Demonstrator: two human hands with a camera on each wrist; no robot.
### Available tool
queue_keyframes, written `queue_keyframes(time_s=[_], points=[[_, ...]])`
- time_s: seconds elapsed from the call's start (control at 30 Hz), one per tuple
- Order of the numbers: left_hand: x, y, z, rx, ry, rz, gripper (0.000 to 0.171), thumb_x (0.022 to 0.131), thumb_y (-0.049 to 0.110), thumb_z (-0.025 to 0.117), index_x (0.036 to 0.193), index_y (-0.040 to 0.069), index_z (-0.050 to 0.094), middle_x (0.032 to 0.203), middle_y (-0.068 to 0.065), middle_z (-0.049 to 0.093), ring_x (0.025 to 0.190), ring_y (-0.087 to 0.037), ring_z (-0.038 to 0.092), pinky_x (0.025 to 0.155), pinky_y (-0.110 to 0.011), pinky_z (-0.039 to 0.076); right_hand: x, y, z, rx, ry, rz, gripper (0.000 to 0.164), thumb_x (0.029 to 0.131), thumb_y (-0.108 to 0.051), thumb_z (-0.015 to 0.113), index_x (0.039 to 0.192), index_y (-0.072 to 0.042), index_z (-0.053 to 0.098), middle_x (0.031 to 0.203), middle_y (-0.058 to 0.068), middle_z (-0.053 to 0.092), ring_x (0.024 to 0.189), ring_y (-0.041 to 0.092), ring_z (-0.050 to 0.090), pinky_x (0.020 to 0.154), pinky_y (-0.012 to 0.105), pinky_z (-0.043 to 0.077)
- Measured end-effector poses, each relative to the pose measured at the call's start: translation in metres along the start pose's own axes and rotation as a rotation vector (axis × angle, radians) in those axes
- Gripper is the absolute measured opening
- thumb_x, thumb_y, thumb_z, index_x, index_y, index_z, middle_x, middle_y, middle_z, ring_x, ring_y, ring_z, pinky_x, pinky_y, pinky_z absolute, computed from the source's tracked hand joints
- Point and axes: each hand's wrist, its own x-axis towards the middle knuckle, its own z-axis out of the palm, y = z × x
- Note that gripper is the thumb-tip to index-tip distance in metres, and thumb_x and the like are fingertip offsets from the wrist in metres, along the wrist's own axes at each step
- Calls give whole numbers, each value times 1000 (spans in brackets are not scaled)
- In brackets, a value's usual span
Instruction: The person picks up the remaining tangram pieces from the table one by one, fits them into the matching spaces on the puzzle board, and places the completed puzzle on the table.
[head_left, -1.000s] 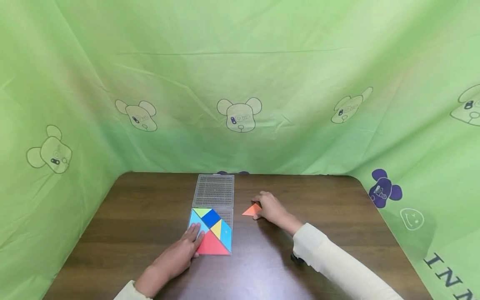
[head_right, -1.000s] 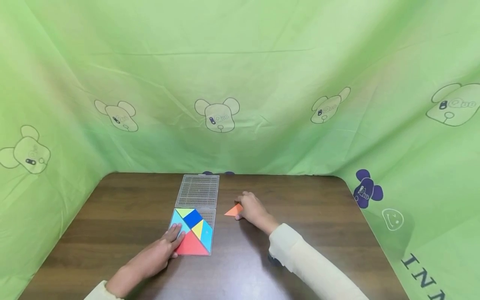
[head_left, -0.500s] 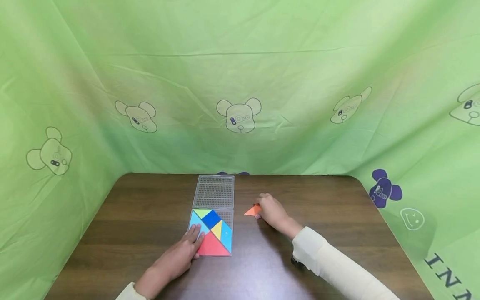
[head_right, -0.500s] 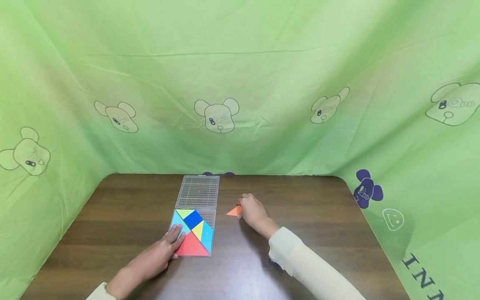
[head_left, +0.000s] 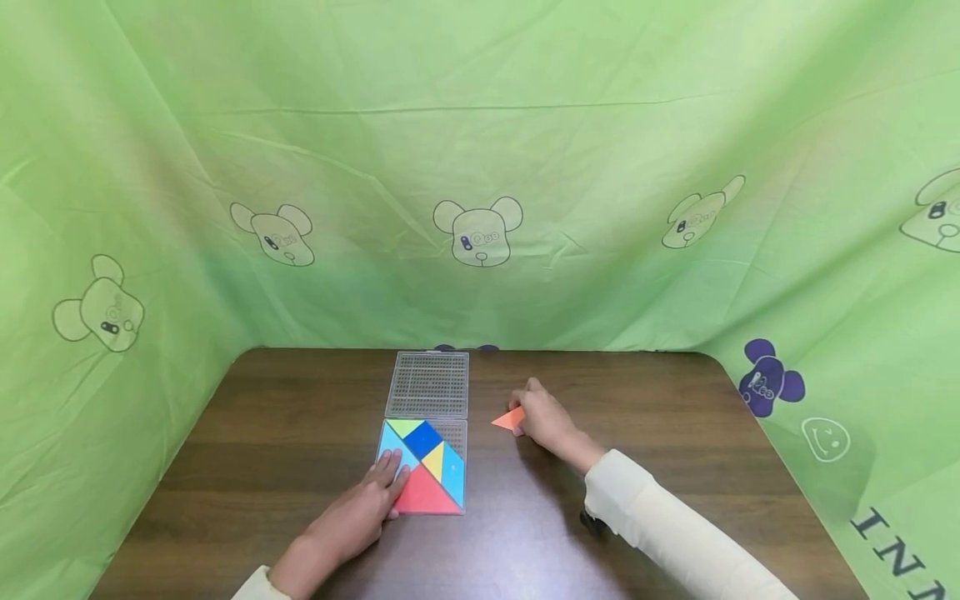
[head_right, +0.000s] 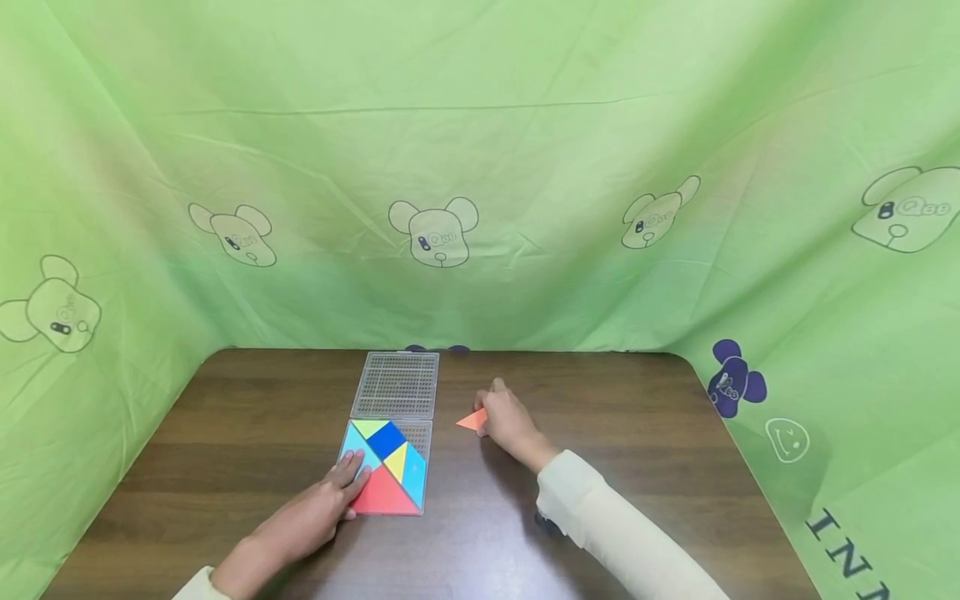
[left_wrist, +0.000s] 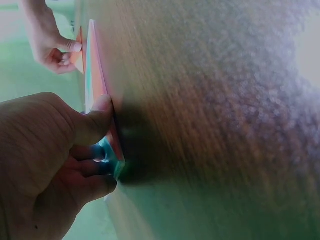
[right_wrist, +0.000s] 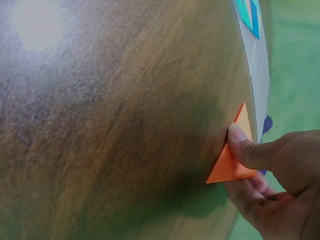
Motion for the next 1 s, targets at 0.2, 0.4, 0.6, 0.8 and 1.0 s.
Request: queue_keyframes(time_s=[0.2,0.4,0.6,0.8,1.0], points=[[1,-1,0,3,8,2,53,96,12,70,143,-6,54,156,-30,43,146,-48,41,112,-54,44,2,2,-5,-19,33,9,18,77,2,85,88,-8,74,91,8,59,77,24,63,71,37,56],[2,0,0,-6,-13,-15,53,96,14,69,144,-4,54,158,-28,42,147,-46,40,113,-53,44,5,1,-9,45,55,27,11,83,0,80,91,-6,76,90,9,76,83,23,70,74,39,59],[2,0,-2,-5,-25,-27,53,96,14,70,144,-2,55,158,-26,43,148,-46,40,110,-52,46,9,-7,-11,106,115,31,12,81,-1,83,90,-7,77,86,6,77,74,18,64,71,35,56],[1,0,-2,10,-10,-11,52,96,13,70,143,-4,55,156,-28,44,146,-47,41,111,-53,45,17,-19,-9,190,136,40,11,80,-4,86,86,-6,76,74,2,72,61,11,48,58,24,42],[2,0,0,10,-19,-18,53,97,14,69,144,-3,55,158,-27,42,147,-46,40,112,-52,44,23,-34,-7,270,107,101,11,80,-3,85,86,-6,75,74,4,72,65,11,57,60,23,49]])
